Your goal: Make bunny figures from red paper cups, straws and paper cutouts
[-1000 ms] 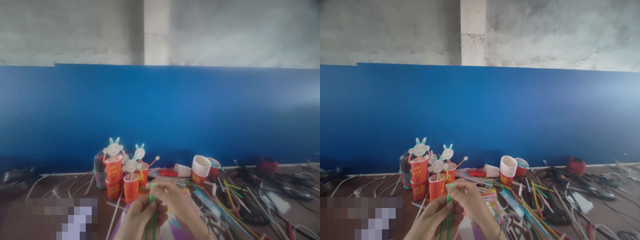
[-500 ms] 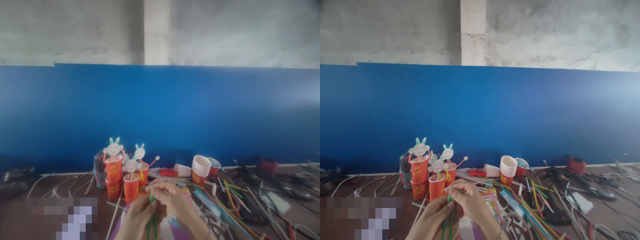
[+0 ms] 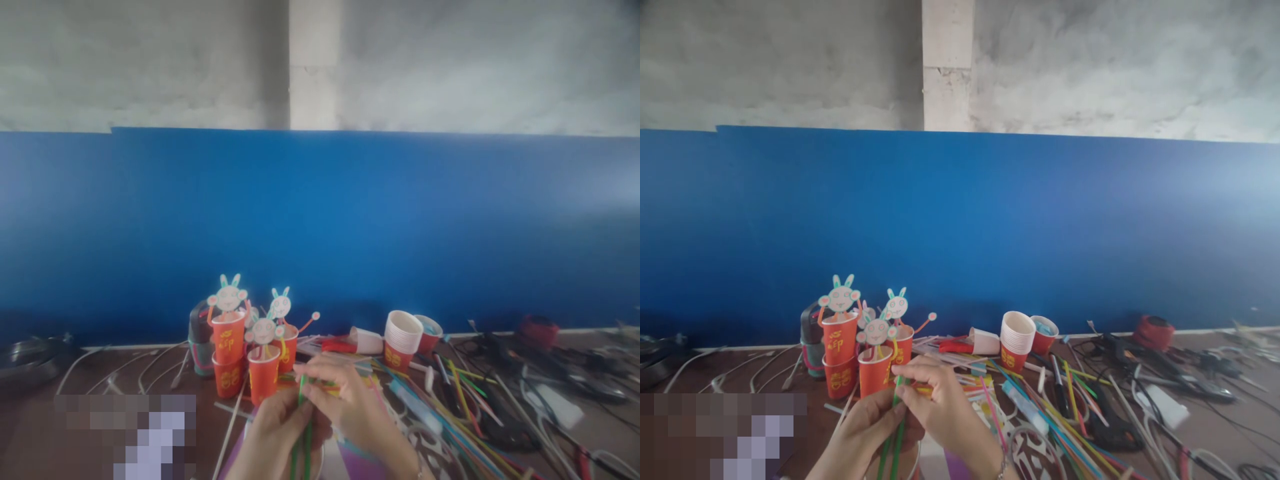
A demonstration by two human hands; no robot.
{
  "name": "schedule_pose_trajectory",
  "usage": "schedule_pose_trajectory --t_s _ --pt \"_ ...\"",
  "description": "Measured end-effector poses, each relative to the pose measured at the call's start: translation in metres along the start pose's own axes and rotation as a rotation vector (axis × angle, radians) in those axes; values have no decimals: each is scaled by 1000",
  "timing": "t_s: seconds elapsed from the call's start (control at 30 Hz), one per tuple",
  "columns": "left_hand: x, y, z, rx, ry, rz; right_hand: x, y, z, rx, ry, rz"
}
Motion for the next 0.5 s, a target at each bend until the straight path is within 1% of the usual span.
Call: schedule_pose_trajectory --t_s 0.07,0.17,0.23,0.33,0.43,0.5 --pt "0 2 -2 14 25 14 -1 6 3 29 -19 48" --pt "-2 6 -3 55 44 13 0 20 4 122 2 144" --pt "-3 7 -2 62 40 -1 2 28 8 181 3 181" --pt "-3 5 0 33 33 -25 6 29 14 280 -9 175" --pt "-5 5 4 -23 28 -35 7 29 12 381 50 184" --pt "-7 5 7 -48 14 -49 6 31 13 428 78 221"
Point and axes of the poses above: each hand's wrist, its own x-axis towards the middle knuckle, its own z-axis out of the palm, y = z × x, the point moved 10 cm from there along x, towards the middle knuckle, and after that the axes turned 2 degrees about -x, right-handed, at the moved point
